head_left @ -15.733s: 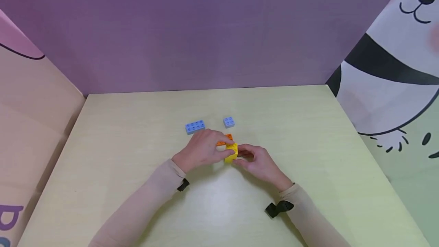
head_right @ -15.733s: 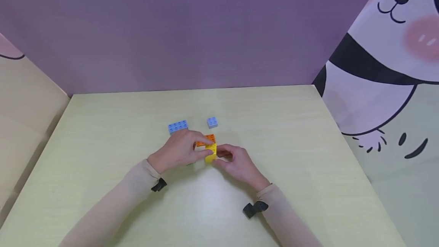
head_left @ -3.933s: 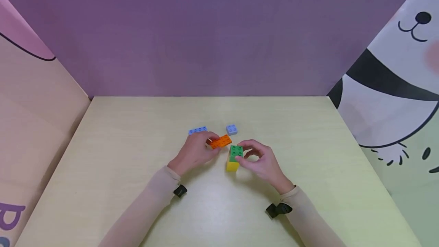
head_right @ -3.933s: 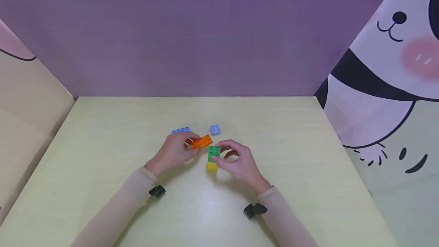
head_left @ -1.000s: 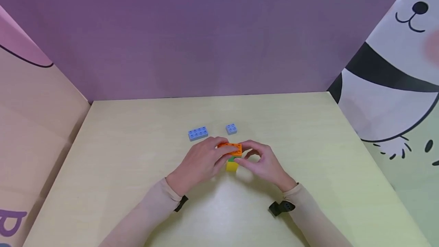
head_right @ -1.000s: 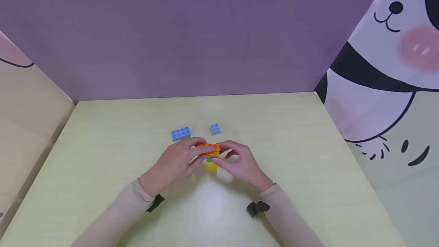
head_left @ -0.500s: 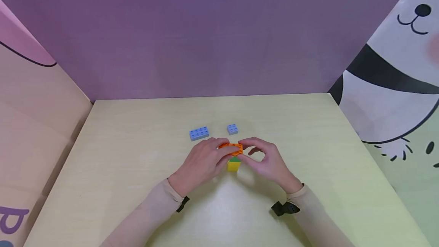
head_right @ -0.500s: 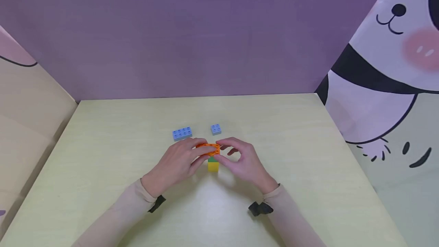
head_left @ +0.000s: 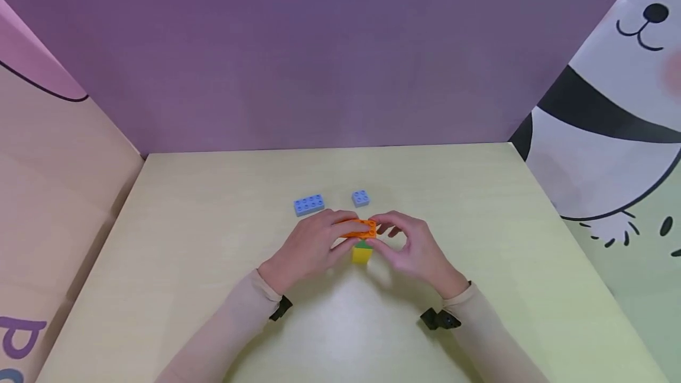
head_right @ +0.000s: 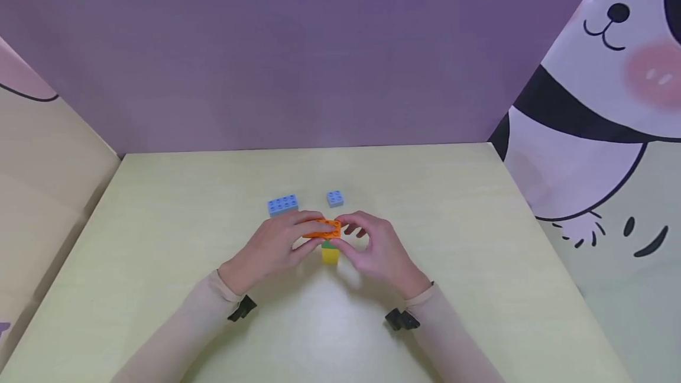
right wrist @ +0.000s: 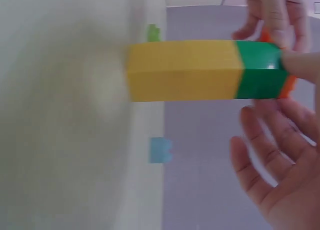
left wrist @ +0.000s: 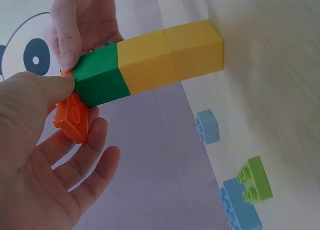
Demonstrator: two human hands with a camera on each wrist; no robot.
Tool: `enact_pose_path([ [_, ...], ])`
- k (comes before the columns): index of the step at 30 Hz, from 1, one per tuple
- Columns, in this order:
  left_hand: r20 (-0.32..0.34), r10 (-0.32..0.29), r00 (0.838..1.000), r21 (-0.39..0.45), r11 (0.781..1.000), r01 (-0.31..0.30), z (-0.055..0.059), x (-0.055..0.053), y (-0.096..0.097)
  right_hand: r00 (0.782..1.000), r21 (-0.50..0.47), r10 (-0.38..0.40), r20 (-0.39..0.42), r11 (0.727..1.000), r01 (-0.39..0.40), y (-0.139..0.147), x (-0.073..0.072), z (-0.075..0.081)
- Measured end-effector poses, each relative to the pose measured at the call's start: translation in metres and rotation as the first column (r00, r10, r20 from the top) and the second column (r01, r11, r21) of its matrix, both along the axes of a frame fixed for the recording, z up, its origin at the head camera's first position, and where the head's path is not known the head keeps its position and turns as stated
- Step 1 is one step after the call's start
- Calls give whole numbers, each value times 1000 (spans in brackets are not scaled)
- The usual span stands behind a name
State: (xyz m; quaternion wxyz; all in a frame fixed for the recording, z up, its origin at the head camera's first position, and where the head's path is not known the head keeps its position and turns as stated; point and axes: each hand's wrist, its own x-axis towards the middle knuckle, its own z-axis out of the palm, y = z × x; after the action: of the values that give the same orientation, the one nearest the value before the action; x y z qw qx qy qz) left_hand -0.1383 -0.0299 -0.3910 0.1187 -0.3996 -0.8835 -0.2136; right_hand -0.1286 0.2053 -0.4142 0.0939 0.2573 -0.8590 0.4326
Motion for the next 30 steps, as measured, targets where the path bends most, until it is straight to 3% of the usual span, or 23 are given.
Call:
enact_pose_path([
  [8, -15, -1, 1000, 37, 999, 2, -1, 1, -3, 1000, 19, -2, 2, 1000, 2, -10, 5, 9],
  [20, 63, -48, 997, 165, 986, 37, -11, 2, -3, 999, -109, -47, 13, 993, 48, -17, 4, -4],
  [30, 81, -56, 995, 197, 980, 39, -22, -2, -8, 999, -119, -46, 6, 992, 47, -24, 14, 13],
])
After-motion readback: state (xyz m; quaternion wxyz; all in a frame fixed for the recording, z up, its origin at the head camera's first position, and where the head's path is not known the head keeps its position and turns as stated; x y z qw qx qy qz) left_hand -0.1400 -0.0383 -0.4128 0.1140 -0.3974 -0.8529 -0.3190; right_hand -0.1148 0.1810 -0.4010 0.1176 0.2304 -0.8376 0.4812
